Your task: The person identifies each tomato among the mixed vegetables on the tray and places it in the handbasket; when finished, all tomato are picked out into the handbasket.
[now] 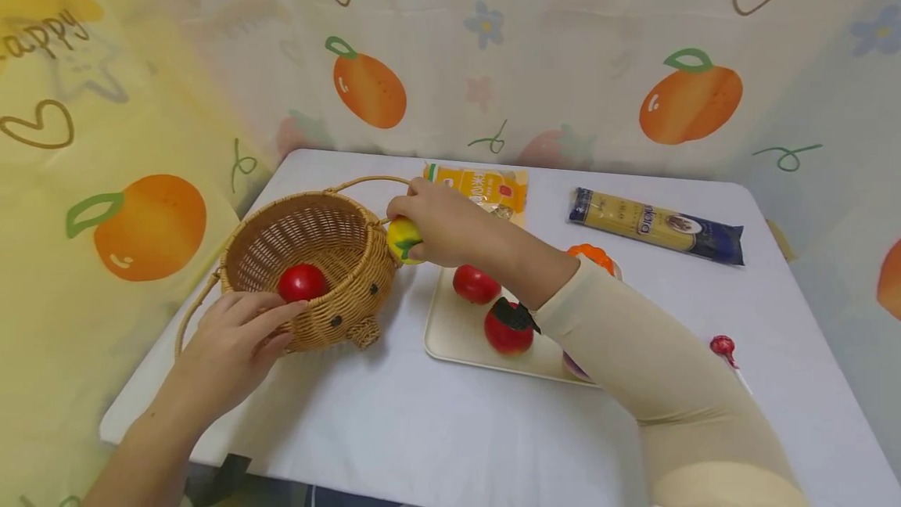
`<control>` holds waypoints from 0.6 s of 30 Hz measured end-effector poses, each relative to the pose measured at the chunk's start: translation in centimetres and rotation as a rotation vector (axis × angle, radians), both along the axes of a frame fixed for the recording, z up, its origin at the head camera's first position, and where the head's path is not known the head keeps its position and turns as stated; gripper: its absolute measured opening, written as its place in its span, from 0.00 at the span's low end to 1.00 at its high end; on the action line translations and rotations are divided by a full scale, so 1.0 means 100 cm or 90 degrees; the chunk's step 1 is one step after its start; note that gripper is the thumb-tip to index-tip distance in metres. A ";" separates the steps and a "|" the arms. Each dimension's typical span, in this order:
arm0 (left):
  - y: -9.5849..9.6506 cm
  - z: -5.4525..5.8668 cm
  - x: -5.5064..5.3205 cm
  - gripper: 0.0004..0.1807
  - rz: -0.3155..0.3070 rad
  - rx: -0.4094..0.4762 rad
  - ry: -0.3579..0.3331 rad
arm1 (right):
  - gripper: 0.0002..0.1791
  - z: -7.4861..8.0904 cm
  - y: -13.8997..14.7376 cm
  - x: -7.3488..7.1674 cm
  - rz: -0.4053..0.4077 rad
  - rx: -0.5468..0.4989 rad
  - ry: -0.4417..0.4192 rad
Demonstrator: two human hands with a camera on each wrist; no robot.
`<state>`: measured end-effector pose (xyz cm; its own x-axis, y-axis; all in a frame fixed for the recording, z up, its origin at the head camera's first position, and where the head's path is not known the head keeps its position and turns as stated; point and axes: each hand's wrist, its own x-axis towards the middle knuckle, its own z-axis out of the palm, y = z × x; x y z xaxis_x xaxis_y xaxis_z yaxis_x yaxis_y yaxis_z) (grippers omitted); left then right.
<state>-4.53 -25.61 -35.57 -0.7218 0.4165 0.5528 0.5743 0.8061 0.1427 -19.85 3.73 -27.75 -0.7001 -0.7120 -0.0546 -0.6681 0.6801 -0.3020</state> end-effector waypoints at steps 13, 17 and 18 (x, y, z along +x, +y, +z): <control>0.001 -0.001 0.000 0.30 0.003 0.004 0.001 | 0.28 0.019 -0.041 -0.005 0.028 -0.028 0.024; 0.000 -0.002 0.000 0.30 0.010 -0.001 -0.002 | 0.29 0.020 -0.057 -0.003 0.034 -0.040 0.020; 0.000 -0.002 0.000 0.30 0.010 -0.002 -0.001 | 0.29 0.020 -0.060 -0.002 0.039 -0.045 0.019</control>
<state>-4.49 -25.61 -35.77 -0.7297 0.4061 0.5501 0.5608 0.8157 0.1417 -20.10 -2.32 -25.77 -0.6551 -0.7553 0.0176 -0.7178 0.6149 -0.3267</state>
